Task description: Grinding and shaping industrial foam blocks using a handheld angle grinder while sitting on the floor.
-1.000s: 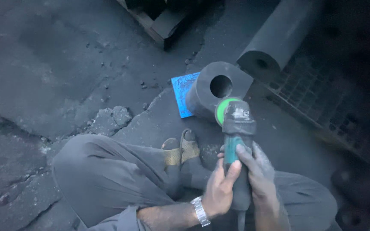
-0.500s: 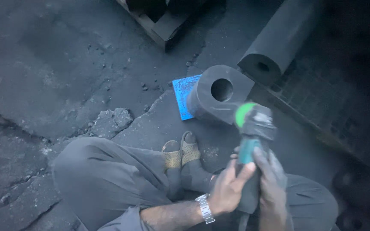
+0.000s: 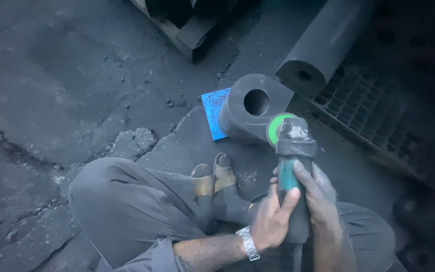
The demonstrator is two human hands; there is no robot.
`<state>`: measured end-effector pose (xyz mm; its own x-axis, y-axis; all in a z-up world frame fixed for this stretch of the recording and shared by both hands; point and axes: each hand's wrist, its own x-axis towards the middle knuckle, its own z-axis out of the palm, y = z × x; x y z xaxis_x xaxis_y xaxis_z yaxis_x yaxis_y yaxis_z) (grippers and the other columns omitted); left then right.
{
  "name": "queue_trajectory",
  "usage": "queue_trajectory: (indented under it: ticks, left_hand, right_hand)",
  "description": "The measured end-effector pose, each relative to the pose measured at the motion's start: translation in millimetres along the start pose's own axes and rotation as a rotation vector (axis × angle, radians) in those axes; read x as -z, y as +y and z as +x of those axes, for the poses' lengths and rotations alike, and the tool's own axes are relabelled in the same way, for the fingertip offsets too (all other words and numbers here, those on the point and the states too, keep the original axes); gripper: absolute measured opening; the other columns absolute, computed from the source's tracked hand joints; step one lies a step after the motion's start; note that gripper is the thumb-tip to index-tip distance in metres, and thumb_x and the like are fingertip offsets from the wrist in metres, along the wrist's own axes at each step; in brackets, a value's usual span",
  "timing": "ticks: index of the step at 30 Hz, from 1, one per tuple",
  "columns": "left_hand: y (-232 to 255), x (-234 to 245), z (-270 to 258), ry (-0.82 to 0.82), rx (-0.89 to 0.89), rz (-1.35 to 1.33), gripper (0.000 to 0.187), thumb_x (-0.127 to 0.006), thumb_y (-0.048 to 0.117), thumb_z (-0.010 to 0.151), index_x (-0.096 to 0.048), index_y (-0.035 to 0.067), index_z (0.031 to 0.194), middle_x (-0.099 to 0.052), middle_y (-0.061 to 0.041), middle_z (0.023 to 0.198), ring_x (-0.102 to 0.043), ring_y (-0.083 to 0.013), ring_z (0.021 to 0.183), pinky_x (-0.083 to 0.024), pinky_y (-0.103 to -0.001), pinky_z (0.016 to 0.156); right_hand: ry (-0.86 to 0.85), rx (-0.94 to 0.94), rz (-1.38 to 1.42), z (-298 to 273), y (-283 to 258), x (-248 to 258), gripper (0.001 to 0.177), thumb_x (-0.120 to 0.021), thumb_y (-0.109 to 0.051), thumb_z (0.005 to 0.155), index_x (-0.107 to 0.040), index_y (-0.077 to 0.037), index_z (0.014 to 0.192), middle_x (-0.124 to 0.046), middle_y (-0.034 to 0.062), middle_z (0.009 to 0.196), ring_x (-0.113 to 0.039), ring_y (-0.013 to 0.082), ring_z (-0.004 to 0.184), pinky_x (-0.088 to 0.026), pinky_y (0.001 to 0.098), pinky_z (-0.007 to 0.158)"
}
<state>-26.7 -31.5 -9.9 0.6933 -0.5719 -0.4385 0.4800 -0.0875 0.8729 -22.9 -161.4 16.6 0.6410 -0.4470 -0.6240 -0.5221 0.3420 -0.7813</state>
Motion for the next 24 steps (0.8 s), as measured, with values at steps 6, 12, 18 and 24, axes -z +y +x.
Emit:
queue_trajectory:
  ticks: [6,12,18,24]
  left_hand:
    - [-11.5,-6.4,14.9,0.02,-0.013,-0.056,0.071,-0.045,0.058,0.1,-0.046,-0.002,0.139,-0.071,-0.027,0.099,-0.072,-0.0398,0.097,-0.053,-0.046,0.084]
    - [-19.5,-10.6,2.9,0.081,-0.154,-0.129,0.067,-0.044,0.054,0.107,-0.046,-0.003,0.142,-0.069,-0.026,0.114,-0.069,-0.04,0.108,-0.05,-0.045,0.093]
    - [-8.3,-7.3,9.8,-0.026,0.071,0.006,0.07,-0.045,0.053,0.099,-0.043,-0.001,0.143,-0.068,-0.029,0.095,-0.068,-0.0434,0.092,-0.049,-0.047,0.08]
    - [-15.8,-7.9,1.9,0.047,-0.151,-0.159,0.067,-0.042,0.055,0.107,-0.047,-0.004,0.138,-0.068,-0.025,0.115,-0.069,-0.0361,0.108,-0.05,-0.043,0.094]
  right_hand:
    - [0.005,-0.002,-0.001,9.8,-4.3,-0.2,0.038,-0.059,-0.03,0.097,-0.062,0.001,0.117,-0.073,0.0171,0.095,-0.073,0.0254,0.083,-0.061,0.0401,0.074]
    - [-0.071,-0.015,-0.116,5.4,-4.1,1.2,0.038,-0.062,-0.031,0.096,-0.065,0.002,0.113,-0.074,0.0163,0.094,-0.074,0.0237,0.083,-0.061,0.038,0.074]
    - [0.025,-0.018,-0.095,5.6,-3.9,1.7,0.039,-0.061,-0.033,0.095,-0.065,0.001,0.114,-0.073,0.0156,0.093,-0.073,0.0226,0.082,-0.061,0.0367,0.074]
    - [-0.024,-0.007,-0.115,1.4,1.0,3.2,0.039,-0.063,-0.032,0.094,-0.065,0.001,0.115,-0.074,0.0146,0.095,-0.072,0.0217,0.083,-0.06,0.0355,0.075]
